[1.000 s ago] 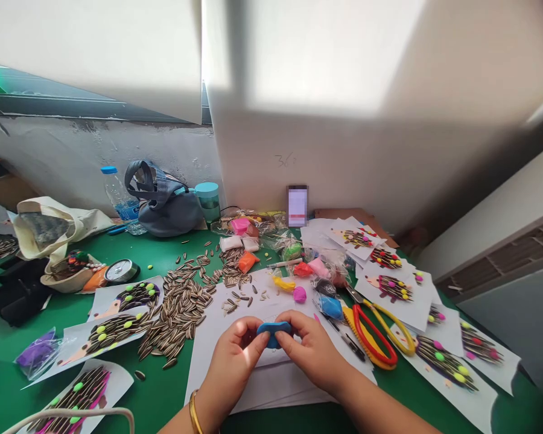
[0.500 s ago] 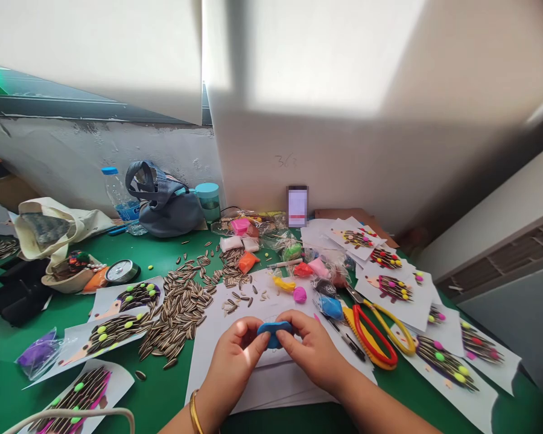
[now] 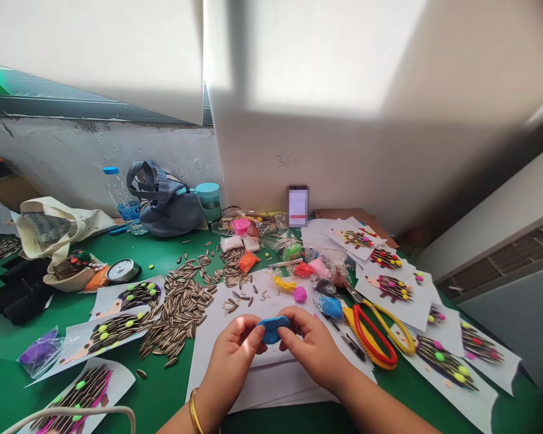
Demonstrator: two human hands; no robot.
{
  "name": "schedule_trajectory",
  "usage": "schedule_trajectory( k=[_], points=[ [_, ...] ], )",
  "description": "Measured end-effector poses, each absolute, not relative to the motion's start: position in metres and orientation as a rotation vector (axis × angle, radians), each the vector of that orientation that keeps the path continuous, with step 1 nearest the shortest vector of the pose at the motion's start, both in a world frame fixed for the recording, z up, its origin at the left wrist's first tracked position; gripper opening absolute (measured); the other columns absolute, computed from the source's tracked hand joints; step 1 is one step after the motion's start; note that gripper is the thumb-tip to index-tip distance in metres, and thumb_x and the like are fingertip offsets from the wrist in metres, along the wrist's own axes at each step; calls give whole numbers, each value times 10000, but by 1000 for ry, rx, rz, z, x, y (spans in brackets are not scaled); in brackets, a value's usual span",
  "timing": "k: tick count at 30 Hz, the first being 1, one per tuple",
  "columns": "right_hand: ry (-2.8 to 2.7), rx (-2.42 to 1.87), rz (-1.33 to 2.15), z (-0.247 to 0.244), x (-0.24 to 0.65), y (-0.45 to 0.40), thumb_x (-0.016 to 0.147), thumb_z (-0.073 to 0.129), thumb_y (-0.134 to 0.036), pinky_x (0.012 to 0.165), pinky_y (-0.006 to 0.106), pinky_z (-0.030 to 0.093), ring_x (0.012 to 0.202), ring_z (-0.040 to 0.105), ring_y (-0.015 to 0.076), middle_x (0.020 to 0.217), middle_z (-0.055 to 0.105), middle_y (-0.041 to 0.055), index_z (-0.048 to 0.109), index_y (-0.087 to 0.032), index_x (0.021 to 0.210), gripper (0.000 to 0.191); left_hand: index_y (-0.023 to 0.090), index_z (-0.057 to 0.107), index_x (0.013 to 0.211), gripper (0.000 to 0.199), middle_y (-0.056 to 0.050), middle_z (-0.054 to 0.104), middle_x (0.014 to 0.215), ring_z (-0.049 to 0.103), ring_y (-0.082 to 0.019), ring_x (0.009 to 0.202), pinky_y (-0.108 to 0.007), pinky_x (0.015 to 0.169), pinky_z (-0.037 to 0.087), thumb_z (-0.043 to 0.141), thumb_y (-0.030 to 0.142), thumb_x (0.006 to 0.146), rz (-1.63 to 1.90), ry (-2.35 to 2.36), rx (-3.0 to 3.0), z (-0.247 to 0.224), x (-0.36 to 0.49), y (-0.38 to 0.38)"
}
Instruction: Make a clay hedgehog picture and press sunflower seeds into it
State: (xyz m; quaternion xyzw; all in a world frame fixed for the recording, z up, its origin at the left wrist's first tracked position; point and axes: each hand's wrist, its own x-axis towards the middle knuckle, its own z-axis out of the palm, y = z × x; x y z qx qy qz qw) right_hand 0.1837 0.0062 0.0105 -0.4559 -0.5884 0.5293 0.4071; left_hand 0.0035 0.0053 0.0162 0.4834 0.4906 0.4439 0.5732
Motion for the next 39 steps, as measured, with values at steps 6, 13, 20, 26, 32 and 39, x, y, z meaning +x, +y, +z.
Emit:
schedule_trajectory(
  k=[6,13,20,26,32,39],
  points=[
    [-1428,-1040,1339,10,184,6,922,603,-371,699,283,520,732,668,157,856,644,20,642,-201,937,174,194,684,1000,402,-15,642,771,619,-180,709,-310,710,516,730,530,783,1065,1119,1124,12,1,6],
    [-1721,-963,912,9,186,5,808,572,-66,1004,361,464,1141,588,207,1174,636,60,671,-268,1074,348,210,570,1189,539,-50,600,980,621,-168,759,-327,688,546,525,656,890,1046,1008,891,8,2,4],
    [-1742,-959,989,8,187,0,796,496,-64,1054,376,434,1220,536,211,1335,551,59,593,-289,1255,520,192,593,1080,437,-4,629,825,600,-142,759,-263,697,507,789,425,766,1052,1015,718,7,4,10],
    [-1531,-1159,1255,6,185,5,863,638,-355,832,334,500,943,599,205,1119,639,71,585,-227,1254,415,179,637,1029,442,-28,695,816,636,-173,790,-275,731,508,812,436,715,1110,1141,913,3,2,11],
    [-1546,-1233,1238,9,180,8,864,607,-291,672,268,436,735,550,153,805,638,7,671,-197,899,118,179,660,1099,464,-61,719,885,662,-230,860,-338,782,532,774,440,733,1077,1164,1106,4,3,10],
    [-1644,-1291,1137,5,179,5,835,619,-235,702,268,441,790,573,163,861,657,12,680,-211,941,125,173,701,828,254,-59,691,829,637,-219,796,-319,733,511,713,424,792,981,1201,1335,3,0,11]
  ],
)
